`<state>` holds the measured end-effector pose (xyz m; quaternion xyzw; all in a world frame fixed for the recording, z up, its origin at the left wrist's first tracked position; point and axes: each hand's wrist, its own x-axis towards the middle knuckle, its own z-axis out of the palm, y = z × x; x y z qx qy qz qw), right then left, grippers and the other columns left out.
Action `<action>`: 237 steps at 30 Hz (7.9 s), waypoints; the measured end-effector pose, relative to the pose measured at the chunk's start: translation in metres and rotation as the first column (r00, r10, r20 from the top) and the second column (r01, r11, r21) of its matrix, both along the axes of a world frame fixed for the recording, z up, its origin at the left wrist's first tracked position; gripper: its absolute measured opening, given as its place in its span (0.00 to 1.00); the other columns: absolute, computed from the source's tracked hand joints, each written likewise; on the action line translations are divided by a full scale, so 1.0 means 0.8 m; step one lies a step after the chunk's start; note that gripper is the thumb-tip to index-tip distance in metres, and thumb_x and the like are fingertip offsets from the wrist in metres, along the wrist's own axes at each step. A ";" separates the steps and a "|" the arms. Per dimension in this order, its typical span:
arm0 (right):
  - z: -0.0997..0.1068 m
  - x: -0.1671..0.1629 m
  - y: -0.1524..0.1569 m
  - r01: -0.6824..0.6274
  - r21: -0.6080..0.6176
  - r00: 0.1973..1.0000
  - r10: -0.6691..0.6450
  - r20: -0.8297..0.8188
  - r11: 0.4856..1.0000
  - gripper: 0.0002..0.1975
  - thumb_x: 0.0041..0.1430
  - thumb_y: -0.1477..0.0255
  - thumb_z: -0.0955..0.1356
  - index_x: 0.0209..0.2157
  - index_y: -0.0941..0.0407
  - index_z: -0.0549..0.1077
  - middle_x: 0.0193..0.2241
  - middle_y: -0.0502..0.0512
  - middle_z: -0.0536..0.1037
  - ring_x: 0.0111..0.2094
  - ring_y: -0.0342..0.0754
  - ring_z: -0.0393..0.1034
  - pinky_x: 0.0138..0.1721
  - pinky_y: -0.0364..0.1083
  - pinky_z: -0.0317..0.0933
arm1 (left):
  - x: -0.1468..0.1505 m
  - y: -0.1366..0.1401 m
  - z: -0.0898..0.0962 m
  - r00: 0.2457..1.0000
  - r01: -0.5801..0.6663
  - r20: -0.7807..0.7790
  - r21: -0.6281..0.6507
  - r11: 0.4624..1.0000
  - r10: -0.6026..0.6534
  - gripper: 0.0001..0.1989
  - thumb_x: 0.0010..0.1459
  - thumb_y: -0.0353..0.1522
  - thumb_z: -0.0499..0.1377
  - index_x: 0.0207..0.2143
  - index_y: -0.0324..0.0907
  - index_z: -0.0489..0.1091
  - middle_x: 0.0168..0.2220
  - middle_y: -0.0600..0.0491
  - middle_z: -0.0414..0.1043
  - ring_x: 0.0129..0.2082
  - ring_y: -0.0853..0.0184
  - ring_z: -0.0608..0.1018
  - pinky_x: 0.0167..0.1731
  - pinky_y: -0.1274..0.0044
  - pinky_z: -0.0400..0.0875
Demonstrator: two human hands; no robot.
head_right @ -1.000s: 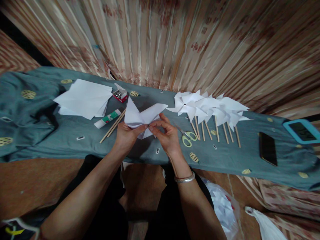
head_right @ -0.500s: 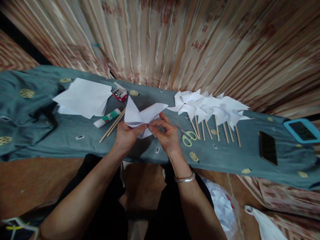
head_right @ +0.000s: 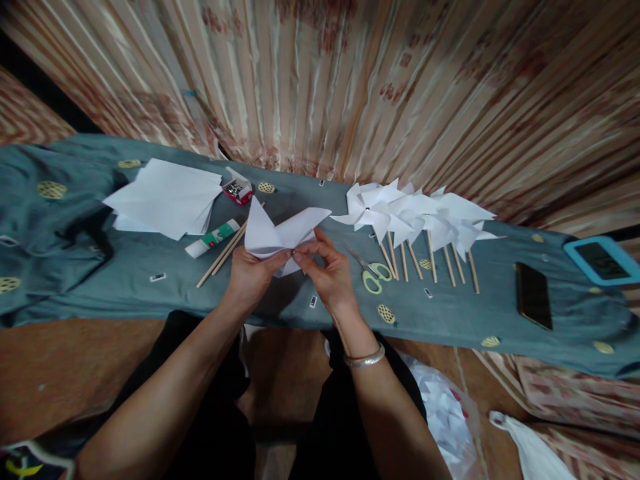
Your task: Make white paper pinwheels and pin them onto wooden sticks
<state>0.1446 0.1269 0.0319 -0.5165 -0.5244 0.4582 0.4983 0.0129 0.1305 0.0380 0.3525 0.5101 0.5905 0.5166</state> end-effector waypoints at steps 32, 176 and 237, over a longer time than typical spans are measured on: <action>-0.002 0.009 0.004 0.128 0.026 0.990 -0.126 -0.058 0.991 0.39 0.38 0.62 0.79 0.53 0.51 0.67 0.51 0.57 0.76 0.53 0.56 0.71 0.58 0.57 0.62 | -0.011 -0.003 -0.001 0.991 0.118 0.065 -0.006 0.993 -0.118 0.15 0.36 0.34 0.73 0.29 0.37 0.80 0.30 0.49 0.82 0.29 0.63 0.80 0.34 0.73 0.75; 0.001 0.046 -0.004 0.010 -0.212 0.988 -0.042 -0.146 0.977 0.23 0.34 0.64 0.79 0.35 0.55 0.75 0.33 0.53 0.82 0.33 0.52 0.76 0.39 0.52 0.70 | -0.120 0.025 -0.047 0.278 0.158 -0.961 0.050 0.986 0.004 0.16 0.57 0.27 0.52 0.45 0.38 0.75 0.45 0.41 0.77 0.46 0.55 0.78 0.49 0.67 0.71; 0.117 0.053 -0.105 -0.139 0.527 0.873 -0.148 0.465 0.838 0.30 0.59 0.74 0.68 0.62 0.48 0.59 0.37 0.49 0.81 0.38 0.50 0.78 0.42 0.49 0.73 | -0.019 -0.078 0.047 0.901 0.426 0.172 -0.189 0.885 -0.398 0.13 0.40 0.39 0.71 0.22 0.38 0.77 0.20 0.53 0.73 0.23 0.69 0.71 0.32 0.76 0.68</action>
